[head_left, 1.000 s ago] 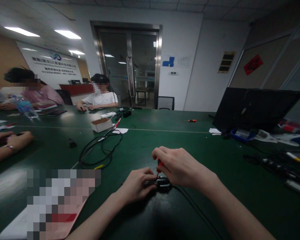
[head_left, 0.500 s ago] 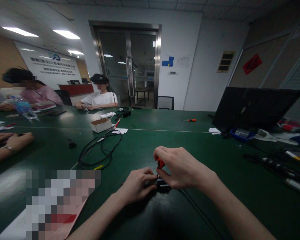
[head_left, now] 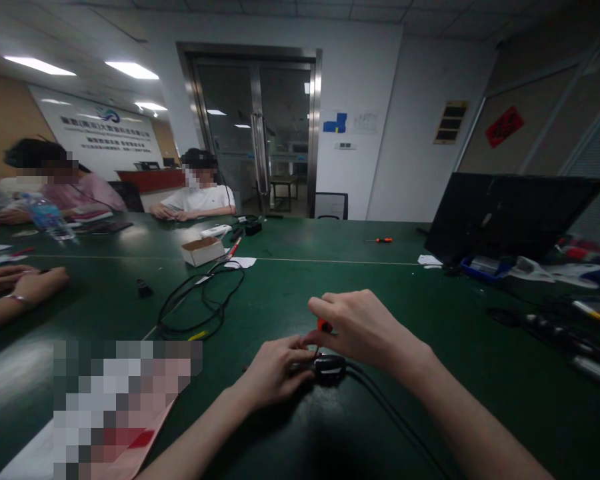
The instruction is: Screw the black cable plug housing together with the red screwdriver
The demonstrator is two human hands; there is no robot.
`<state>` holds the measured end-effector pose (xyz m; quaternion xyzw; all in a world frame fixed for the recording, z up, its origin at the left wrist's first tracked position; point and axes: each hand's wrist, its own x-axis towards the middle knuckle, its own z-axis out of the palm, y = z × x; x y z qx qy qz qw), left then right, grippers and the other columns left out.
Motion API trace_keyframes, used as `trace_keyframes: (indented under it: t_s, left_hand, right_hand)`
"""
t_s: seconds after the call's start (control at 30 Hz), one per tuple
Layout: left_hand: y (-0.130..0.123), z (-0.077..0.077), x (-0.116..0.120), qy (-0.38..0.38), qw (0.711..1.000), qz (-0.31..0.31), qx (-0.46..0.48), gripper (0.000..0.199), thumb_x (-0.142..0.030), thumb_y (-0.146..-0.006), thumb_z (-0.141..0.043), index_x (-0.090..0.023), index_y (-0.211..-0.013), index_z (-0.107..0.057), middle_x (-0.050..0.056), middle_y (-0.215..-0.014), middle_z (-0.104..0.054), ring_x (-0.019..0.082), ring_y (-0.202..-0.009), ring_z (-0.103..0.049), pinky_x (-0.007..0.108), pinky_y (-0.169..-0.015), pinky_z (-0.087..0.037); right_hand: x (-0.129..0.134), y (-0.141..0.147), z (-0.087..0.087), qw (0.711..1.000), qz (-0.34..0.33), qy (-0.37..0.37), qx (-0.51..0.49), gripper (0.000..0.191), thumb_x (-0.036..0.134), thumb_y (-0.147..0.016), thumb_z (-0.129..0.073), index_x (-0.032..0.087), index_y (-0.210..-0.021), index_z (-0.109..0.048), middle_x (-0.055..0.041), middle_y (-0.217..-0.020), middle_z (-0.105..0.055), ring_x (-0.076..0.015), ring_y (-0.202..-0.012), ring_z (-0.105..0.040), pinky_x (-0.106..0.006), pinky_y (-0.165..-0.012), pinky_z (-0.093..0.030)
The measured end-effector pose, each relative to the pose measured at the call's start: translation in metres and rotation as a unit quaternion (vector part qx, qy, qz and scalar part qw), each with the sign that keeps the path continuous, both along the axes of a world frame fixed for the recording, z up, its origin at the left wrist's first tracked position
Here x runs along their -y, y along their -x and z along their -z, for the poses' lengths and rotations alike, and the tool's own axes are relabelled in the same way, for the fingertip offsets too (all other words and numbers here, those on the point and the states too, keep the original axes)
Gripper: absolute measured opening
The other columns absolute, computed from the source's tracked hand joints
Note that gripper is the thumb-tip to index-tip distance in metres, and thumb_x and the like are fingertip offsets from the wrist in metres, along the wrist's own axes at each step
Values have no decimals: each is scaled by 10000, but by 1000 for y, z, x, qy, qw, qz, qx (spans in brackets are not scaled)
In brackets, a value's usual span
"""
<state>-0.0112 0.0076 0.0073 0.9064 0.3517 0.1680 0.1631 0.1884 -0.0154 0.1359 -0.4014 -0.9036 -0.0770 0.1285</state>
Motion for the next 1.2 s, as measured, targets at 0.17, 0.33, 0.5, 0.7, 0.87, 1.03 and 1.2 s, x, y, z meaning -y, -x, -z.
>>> trace_keyframes:
  t_s: [0.17,0.33,0.5,0.7,0.87,1.03,1.2]
  left_hand:
    - [0,-1,0,4,1000,3,0,186,-318,-930,-594,-256,-1037,-732,38,-1078,-649,208,-913,-634,284,-819,-487]
    - [-1,-2,0,10,1000,3,6,210,-335,-929,-588,-262,-1068,-729,42,-1076,-650,214,-925,-632,286,-831,-488]
    - [-1,-2,0,7,1000,-2,-2,184,-304,-913,-610,-251,-1042,-731,45,-1057,-654,214,-900,-641,282,-789,-494]
    - [0,-2,1,2,1000,-2,-2,192,-308,-910,-614,-259,-1056,-728,50,-1108,-650,225,-940,-638,294,-825,-494]
    - [-1,-3,1,7,1000,11,2,204,-303,-923,-590,-265,-1062,-734,47,-1078,-659,220,-933,-640,294,-842,-495]
    - [-2,-3,1,0,1000,4,1,202,-282,-898,-609,-263,-1053,-738,48,-1081,-657,226,-921,-645,293,-808,-504]
    - [-3,-3,2,0,1000,-5,-9,179,-251,-879,-625,-251,-1017,-741,44,-1069,-661,223,-914,-650,287,-789,-503]
  right_hand:
    - [0,-2,2,998,-34,38,-41,204,257,-856,-629,166,-1012,-536,-27,-913,-648,-150,-694,-567,-274,-540,-265]
    - [1,-2,2,997,-43,52,-40,185,171,-865,-552,167,-1048,-524,-30,-927,-648,-139,-680,-551,-272,-549,-273]
    - [0,0,1,999,-24,22,-12,135,286,-907,-618,196,-979,-548,-6,-870,-654,-129,-630,-536,-268,-527,-225]
    - [2,-2,-2,1000,-28,9,-6,172,339,-916,-613,187,-881,-542,-11,-833,-632,-128,-635,-522,-271,-528,-226]
    - [5,-3,-4,995,-70,67,-30,127,172,-842,-559,175,-963,-521,-22,-909,-631,-132,-675,-523,-268,-543,-281]
    - [6,-2,-3,995,-71,70,-28,150,151,-864,-524,175,-1012,-528,-35,-956,-642,-129,-666,-521,-273,-546,-289]
    - [5,0,-1,998,-53,21,-9,80,201,-907,-548,192,-986,-541,-12,-877,-635,-122,-615,-499,-270,-516,-230]
